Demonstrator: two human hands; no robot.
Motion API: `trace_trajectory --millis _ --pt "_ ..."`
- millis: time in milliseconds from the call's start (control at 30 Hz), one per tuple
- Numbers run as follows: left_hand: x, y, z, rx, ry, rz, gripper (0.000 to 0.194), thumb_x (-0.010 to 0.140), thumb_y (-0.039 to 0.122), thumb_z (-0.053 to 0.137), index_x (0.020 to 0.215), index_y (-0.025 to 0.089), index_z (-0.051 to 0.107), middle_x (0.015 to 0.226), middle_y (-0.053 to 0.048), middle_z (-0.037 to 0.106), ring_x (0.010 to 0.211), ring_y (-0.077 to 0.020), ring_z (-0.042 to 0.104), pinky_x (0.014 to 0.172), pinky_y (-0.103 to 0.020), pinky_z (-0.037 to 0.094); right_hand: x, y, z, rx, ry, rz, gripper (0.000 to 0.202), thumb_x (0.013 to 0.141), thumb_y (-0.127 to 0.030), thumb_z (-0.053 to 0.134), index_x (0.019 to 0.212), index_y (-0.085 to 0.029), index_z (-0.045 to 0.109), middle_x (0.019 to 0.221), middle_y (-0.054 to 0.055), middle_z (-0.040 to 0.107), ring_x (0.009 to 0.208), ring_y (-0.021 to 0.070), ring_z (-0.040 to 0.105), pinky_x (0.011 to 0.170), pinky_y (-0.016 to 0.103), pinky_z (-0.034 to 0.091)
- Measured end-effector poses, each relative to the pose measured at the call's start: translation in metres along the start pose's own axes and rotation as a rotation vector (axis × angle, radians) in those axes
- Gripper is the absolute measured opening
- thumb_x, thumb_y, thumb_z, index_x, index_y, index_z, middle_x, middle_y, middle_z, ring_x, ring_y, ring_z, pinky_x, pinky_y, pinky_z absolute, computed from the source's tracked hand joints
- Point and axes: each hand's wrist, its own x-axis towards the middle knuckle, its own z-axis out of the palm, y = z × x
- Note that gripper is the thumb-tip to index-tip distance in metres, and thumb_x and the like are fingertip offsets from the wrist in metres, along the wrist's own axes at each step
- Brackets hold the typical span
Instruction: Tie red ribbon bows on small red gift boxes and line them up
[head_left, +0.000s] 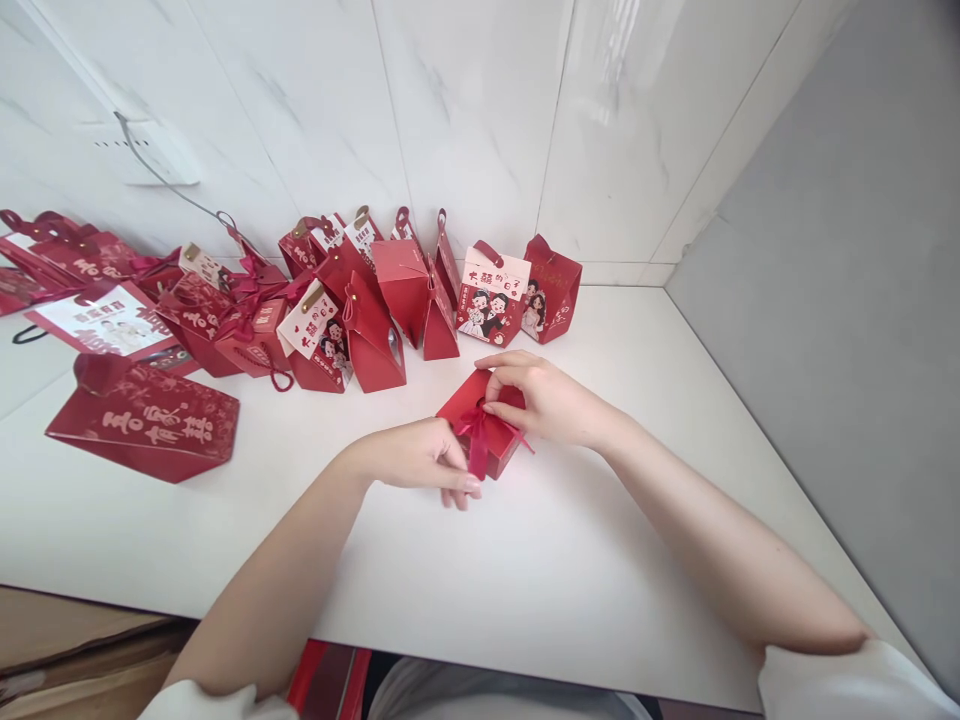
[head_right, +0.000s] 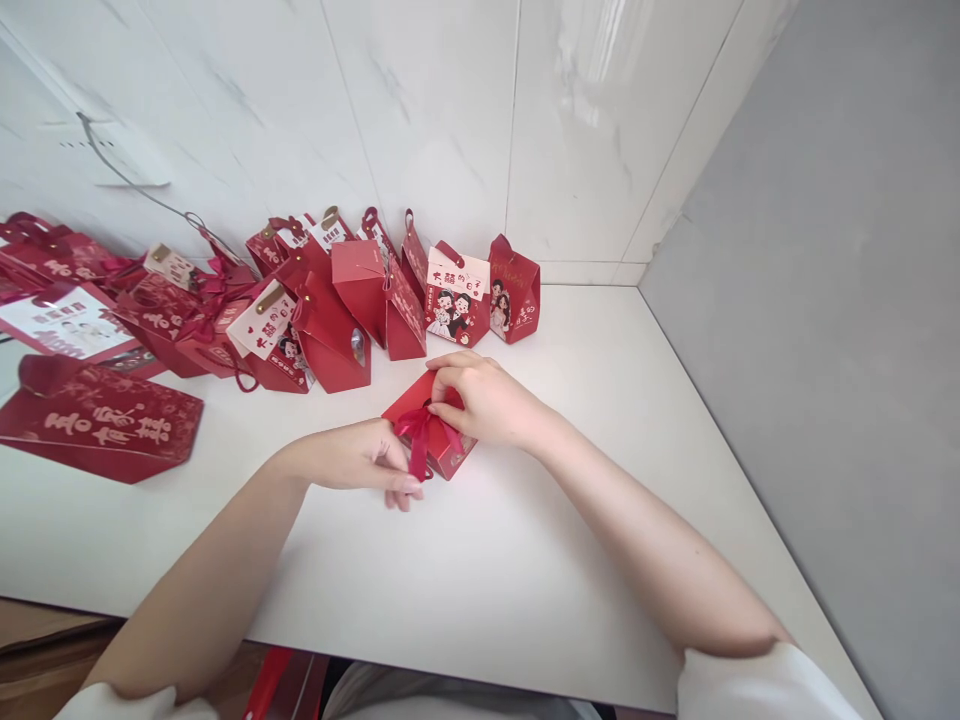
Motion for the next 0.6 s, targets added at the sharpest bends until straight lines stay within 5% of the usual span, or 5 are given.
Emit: trace_trajectory --millis 100,200,267,433,600 --pt "-0.02 0.009 -0.006 0.177 0.13 -0.133 0.042 0.083 0.053 0.064 0.063 0.016 0.07 0.061 -0.004 0.068 0.055 -0.0156 0.065 0.055 -0.026 0.048 0.002 0.002 0.003 0.049 0.006 -0.012 0.011 0.09 -0.026 0.062 0.082 -0.02 0.065 0.13 0.013 0.062 0.125 0.0256 0.056 0.103 0.045 0.046" --pt "-0.029 0.014 -0.012 0.242 0.63 0.01 0.04 0.082 0.054 0.065 0.066 0.018 0.059 0.059 0.003 0.055 0.054 -0.0108 0.052 0.05 -0.023 0.037 0.003 0.003 0.006 0.037 0.027 -0.059 0.01 0.091 -0.027 0.062 0.083 -0.02 0.063 0.129 0.012 0.061 0.122 0.0267 0.057 0.103 0.047 0.046" --pt "-0.024 0.013 -0.013 0.246 0.824 0.165 0.032 0.081 0.051 0.068 0.083 0.02 0.059 0.074 0.003 0.057 0.065 -0.0112 0.053 0.057 -0.023 0.039 0.002 0.003 0.007 -0.005 0.037 -0.094 0.01 0.091 -0.029 0.063 0.086 -0.02 0.062 0.127 0.013 0.062 0.121 0.028 0.057 0.103 0.049 0.045" --pt "-0.004 0.007 -0.009 0.336 0.798 0.285 0.017 0.083 0.038 0.067 0.089 0.022 0.064 0.092 0.0 0.062 0.085 -0.0144 0.055 0.075 -0.027 0.043 -0.001 -0.001 0.005 -0.15 0.048 -0.13 0.021 0.091 -0.04 0.064 0.096 -0.02 0.058 0.131 0.014 0.06 0.121 0.0303 0.054 0.104 0.05 0.041" --pt "0.002 0.004 -0.007 0.228 0.833 0.225 0.016 0.085 0.036 0.064 0.08 0.021 0.063 0.082 0.001 0.06 0.072 -0.013 0.052 0.063 -0.027 0.04 -0.002 -0.014 0.002 -0.314 0.1 -0.173 0.046 0.08 -0.06 0.07 0.096 -0.018 0.056 0.109 0.014 0.063 0.101 0.0291 0.058 0.093 0.044 0.044"
